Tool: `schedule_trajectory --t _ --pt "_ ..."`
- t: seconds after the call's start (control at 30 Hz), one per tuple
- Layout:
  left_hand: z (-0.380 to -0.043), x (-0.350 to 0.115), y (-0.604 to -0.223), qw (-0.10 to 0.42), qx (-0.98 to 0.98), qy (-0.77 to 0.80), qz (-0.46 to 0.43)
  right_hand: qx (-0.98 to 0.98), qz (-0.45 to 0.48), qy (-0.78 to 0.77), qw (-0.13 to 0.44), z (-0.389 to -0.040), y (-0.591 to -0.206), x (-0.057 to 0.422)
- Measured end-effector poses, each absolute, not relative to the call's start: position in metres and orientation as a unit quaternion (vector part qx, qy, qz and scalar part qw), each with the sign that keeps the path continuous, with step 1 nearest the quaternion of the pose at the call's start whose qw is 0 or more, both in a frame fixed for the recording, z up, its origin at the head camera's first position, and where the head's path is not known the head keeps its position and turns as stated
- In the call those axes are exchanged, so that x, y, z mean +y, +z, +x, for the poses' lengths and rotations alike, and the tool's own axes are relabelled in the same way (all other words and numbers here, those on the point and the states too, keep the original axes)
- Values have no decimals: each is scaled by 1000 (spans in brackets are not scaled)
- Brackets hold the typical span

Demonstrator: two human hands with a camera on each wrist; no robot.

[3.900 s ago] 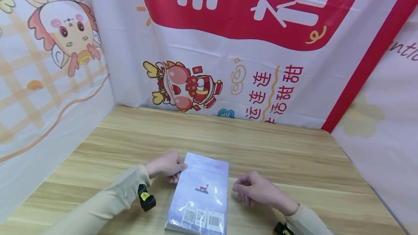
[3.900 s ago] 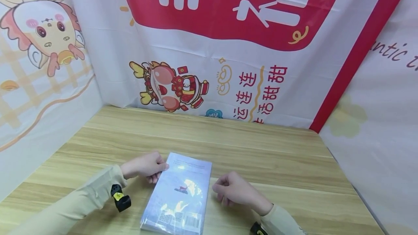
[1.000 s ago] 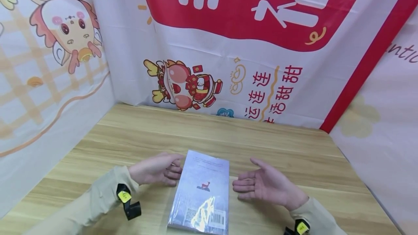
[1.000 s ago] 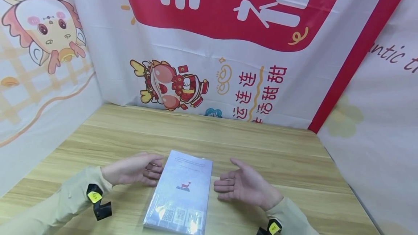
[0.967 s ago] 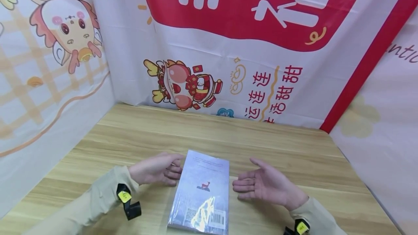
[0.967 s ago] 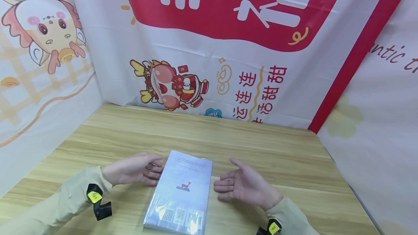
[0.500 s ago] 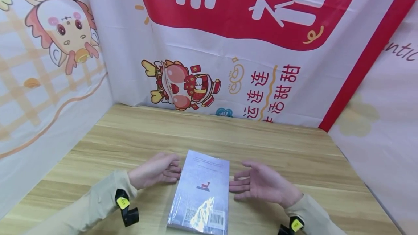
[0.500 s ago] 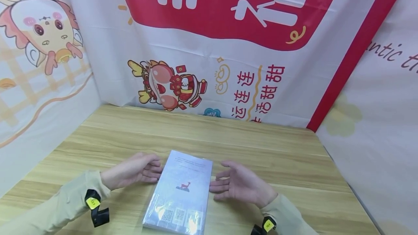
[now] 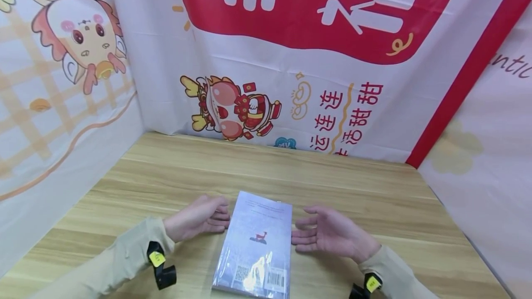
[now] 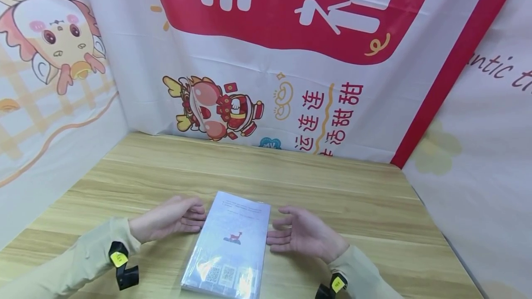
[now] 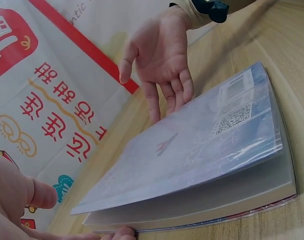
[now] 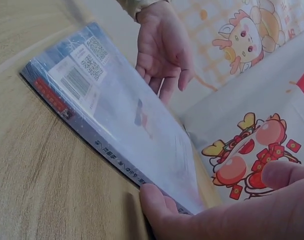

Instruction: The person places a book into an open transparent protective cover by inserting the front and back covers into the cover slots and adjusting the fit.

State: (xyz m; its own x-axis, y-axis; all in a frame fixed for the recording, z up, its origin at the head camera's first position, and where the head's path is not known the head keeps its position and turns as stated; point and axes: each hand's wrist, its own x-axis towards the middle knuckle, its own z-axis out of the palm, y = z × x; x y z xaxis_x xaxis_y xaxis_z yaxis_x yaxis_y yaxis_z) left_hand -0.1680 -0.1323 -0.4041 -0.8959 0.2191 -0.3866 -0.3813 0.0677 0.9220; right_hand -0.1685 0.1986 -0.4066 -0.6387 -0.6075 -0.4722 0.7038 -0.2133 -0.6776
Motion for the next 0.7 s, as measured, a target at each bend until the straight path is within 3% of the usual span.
schedule_trajectory --t 0.17,0.4,0.7 --pt "-168 -130 -406 218 727 650 -29 465 58 -774 425 -170 -407 199" --pt "-167 -128 -411 169 801 575 11 464 56 -776 424 -170 -408 198" --pt "-166 -124 -413 170 784 596 -24 466 44 -776 424 -171 -410 189"
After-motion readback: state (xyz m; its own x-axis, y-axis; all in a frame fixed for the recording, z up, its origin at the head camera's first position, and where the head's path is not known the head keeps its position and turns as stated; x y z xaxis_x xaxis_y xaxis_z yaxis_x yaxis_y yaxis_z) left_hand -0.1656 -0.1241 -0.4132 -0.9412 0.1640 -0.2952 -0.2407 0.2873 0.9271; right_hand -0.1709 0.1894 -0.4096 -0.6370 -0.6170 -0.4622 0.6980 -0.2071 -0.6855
